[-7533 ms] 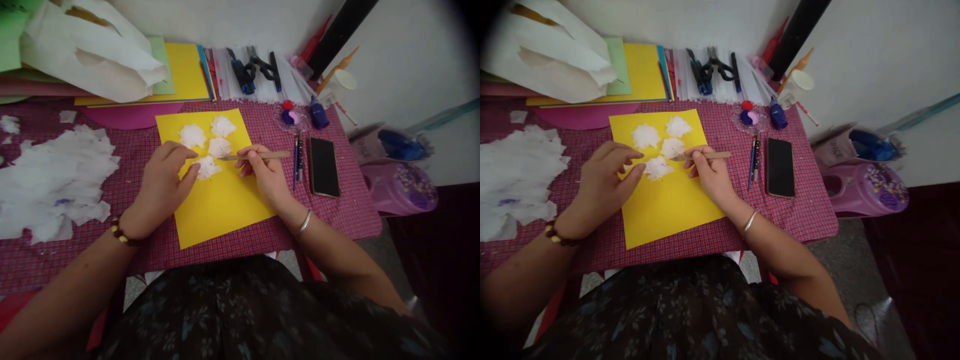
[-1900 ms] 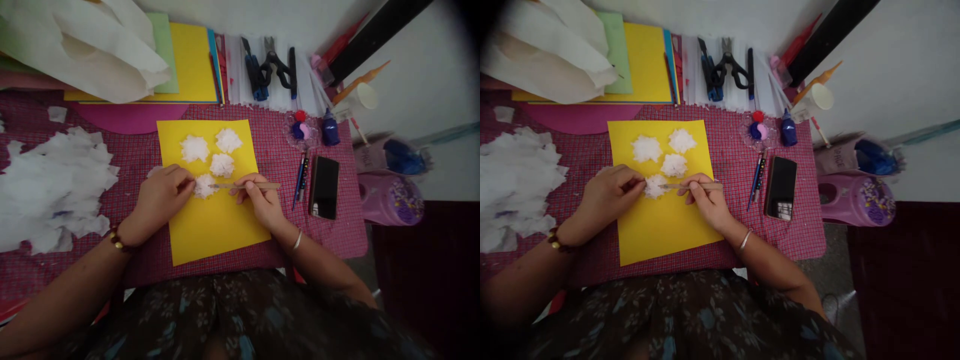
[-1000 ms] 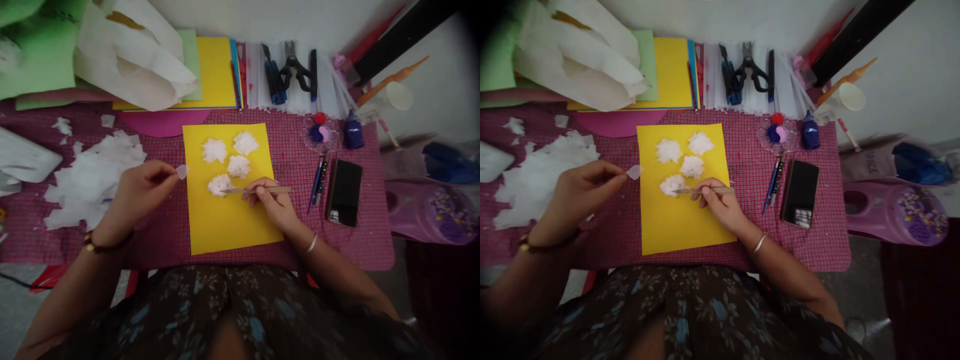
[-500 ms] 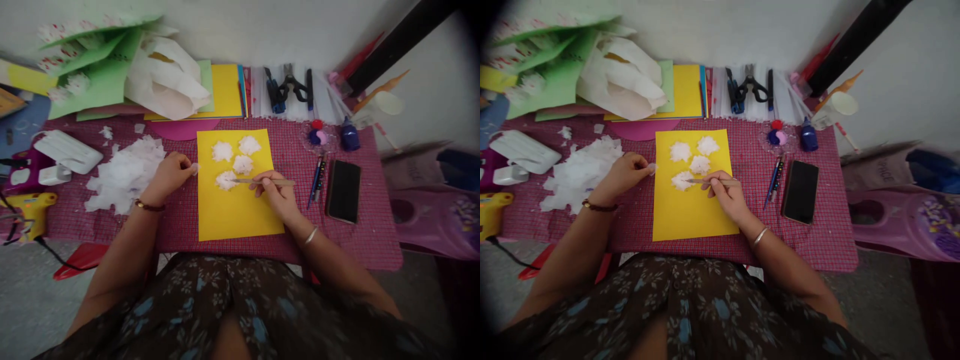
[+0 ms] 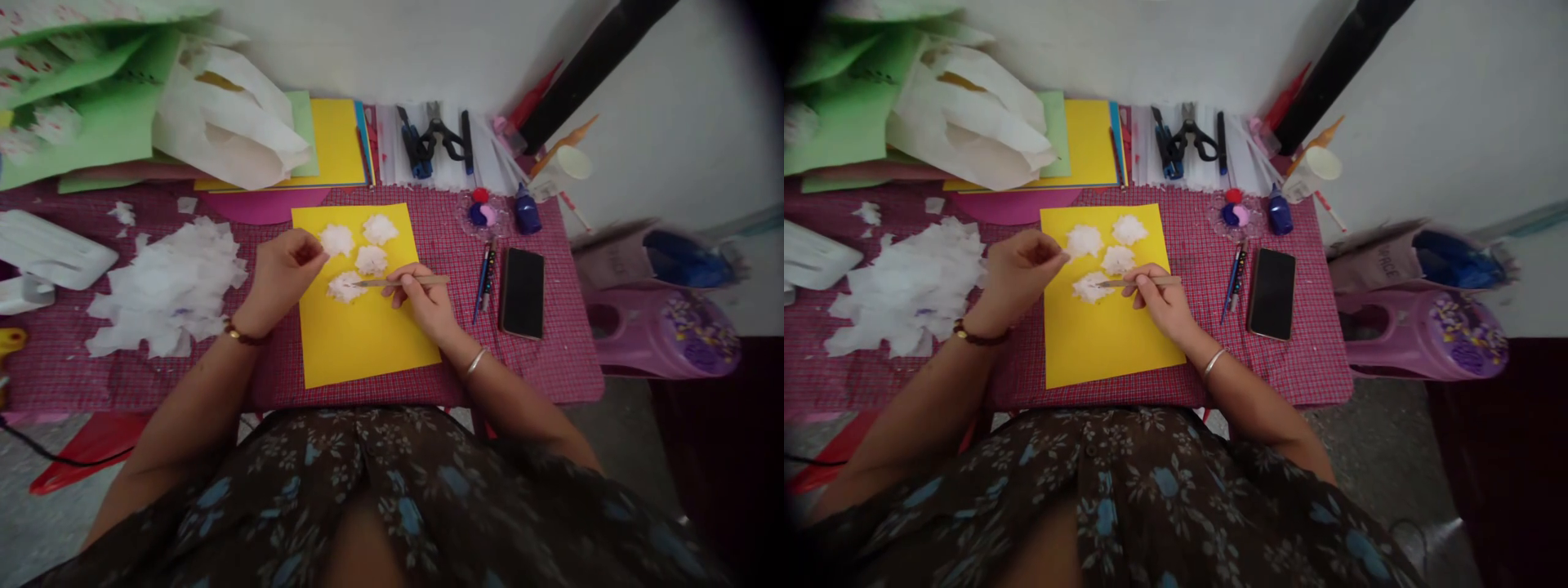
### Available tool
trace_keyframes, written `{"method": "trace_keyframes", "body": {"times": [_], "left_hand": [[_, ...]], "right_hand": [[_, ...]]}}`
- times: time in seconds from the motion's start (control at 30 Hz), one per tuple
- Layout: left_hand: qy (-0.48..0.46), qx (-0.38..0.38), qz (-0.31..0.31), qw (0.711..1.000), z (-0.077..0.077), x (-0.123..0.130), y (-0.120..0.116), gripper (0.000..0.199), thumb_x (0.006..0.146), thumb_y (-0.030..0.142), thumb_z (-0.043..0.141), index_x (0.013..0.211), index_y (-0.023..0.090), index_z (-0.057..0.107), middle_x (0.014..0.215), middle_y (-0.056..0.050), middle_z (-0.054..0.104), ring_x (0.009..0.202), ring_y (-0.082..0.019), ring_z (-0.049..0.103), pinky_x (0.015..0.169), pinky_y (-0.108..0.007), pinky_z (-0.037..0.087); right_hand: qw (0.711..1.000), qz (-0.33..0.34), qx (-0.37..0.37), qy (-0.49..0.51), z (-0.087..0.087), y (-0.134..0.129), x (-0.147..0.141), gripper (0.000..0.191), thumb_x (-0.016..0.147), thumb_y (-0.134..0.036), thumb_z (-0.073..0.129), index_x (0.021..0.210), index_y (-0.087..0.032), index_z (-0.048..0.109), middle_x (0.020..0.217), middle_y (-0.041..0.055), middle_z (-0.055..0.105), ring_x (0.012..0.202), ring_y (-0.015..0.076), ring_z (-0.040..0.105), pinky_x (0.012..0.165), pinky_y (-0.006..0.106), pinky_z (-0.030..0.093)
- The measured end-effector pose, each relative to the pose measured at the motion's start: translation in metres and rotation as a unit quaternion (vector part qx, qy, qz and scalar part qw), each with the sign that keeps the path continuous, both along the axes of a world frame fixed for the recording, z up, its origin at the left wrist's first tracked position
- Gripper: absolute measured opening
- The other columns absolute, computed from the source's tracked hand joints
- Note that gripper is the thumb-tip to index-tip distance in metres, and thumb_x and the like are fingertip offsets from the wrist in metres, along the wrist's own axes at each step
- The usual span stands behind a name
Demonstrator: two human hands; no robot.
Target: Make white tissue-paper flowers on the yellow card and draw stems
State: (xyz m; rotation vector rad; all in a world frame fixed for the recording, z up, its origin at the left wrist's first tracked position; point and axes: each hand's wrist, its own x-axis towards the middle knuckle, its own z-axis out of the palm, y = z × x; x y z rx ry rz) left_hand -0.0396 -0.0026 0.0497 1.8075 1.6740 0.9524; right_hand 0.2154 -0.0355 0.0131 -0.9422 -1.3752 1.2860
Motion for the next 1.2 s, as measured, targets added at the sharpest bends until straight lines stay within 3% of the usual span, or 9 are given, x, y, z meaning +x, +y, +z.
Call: {"method": "trace_keyframes", "body": {"times": [0.17,0.4,0.63,0.73,0.8,0.87,1.03,1.2], "left_hand": [[0.067,0.018,-0.057,0.996,-0.013,0.007,-0.007,0.011,0.089,0.027,0.064,0.079,0.023,0.062,0.084,-0.003,0.073,0.078,-0.019,0.065,0.076,-0.034,0.052],[0.093,-0.010,-0.102,0.990,-0.017,0.004,-0.009,0.012,0.086,0.028,0.062,0.075,0.023,0.065,0.081,-0.004,0.072,0.076,-0.021,0.065,0.071,-0.034,0.051],[0.056,-0.086,-0.134,0.986,-0.017,-0.009,-0.010,0.016,0.088,0.035,0.065,0.080,0.024,0.073,0.088,-0.006,0.079,0.083,-0.023,0.072,0.079,-0.037,0.057],[0.026,-0.108,-0.104,0.988,-0.018,-0.013,-0.010,0.013,0.087,0.036,0.067,0.086,0.025,0.074,0.090,-0.005,0.080,0.082,-0.023,0.072,0.076,-0.037,0.059],[0.013,-0.078,-0.061,0.995,-0.018,-0.012,-0.011,0.011,0.088,0.035,0.067,0.088,0.025,0.072,0.091,-0.005,0.079,0.082,-0.022,0.072,0.075,-0.036,0.059],[0.027,-0.019,-0.065,0.997,-0.019,-0.008,-0.013,0.011,0.092,0.034,0.065,0.087,0.025,0.069,0.090,-0.004,0.077,0.082,-0.021,0.071,0.077,-0.035,0.059],[0.096,0.086,-0.228,0.965,-0.023,-0.002,-0.014,0.022,0.100,0.024,0.057,0.083,0.022,0.070,0.090,-0.006,0.077,0.086,-0.021,0.071,0.078,-0.034,0.058],[0.103,0.122,-0.261,0.952,-0.029,-0.005,-0.014,0.022,0.103,0.021,0.058,0.086,0.020,0.072,0.093,-0.006,0.078,0.087,-0.020,0.072,0.079,-0.031,0.060]], "right_hand": [[1.000,0.007,-0.018,-0.001,-0.001,0.002,-0.001,0.050,0.100,-0.072,0.064,0.088,-0.024,0.064,0.076,-0.0014,0.072,0.062,0.0110,0.066,0.061,0.026,0.055],[0.999,0.007,-0.031,-0.015,-0.005,0.007,-0.004,0.053,0.099,-0.076,0.061,0.090,-0.024,0.065,0.076,-0.0016,0.071,0.059,0.0099,0.062,0.057,0.024,0.053],[1.000,0.000,-0.031,0.002,-0.009,0.008,-0.005,0.052,0.101,-0.074,0.061,0.092,-0.023,0.064,0.078,-0.0013,0.072,0.057,0.0088,0.060,0.056,0.023,0.052],[1.000,0.002,-0.031,-0.001,-0.009,0.008,-0.005,0.051,0.101,-0.074,0.061,0.095,-0.023,0.065,0.079,-0.0009,0.074,0.058,0.0091,0.060,0.057,0.024,0.052],[1.000,0.003,-0.030,-0.006,-0.009,0.008,-0.005,0.050,0.102,-0.072,0.060,0.098,-0.023,0.066,0.081,-0.0002,0.075,0.059,0.0095,0.061,0.058,0.024,0.053],[1.000,0.007,-0.028,-0.009,-0.010,0.008,-0.004,0.049,0.103,-0.071,0.059,0.098,-0.023,0.066,0.082,0.0004,0.075,0.059,0.0095,0.061,0.058,0.025,0.053],[1.000,0.007,-0.024,0.000,-0.012,0.010,-0.005,0.050,0.103,-0.072,0.060,0.093,-0.022,0.064,0.081,0.0003,0.075,0.057,0.0083,0.060,0.056,0.023,0.052],[1.000,-0.024,0.000,0.018,-0.006,0.010,-0.004,0.048,0.104,-0.069,0.061,0.094,-0.022,0.065,0.076,-0.0013,0.073,0.058,0.0084,0.061,0.055,0.022,0.051]]}}
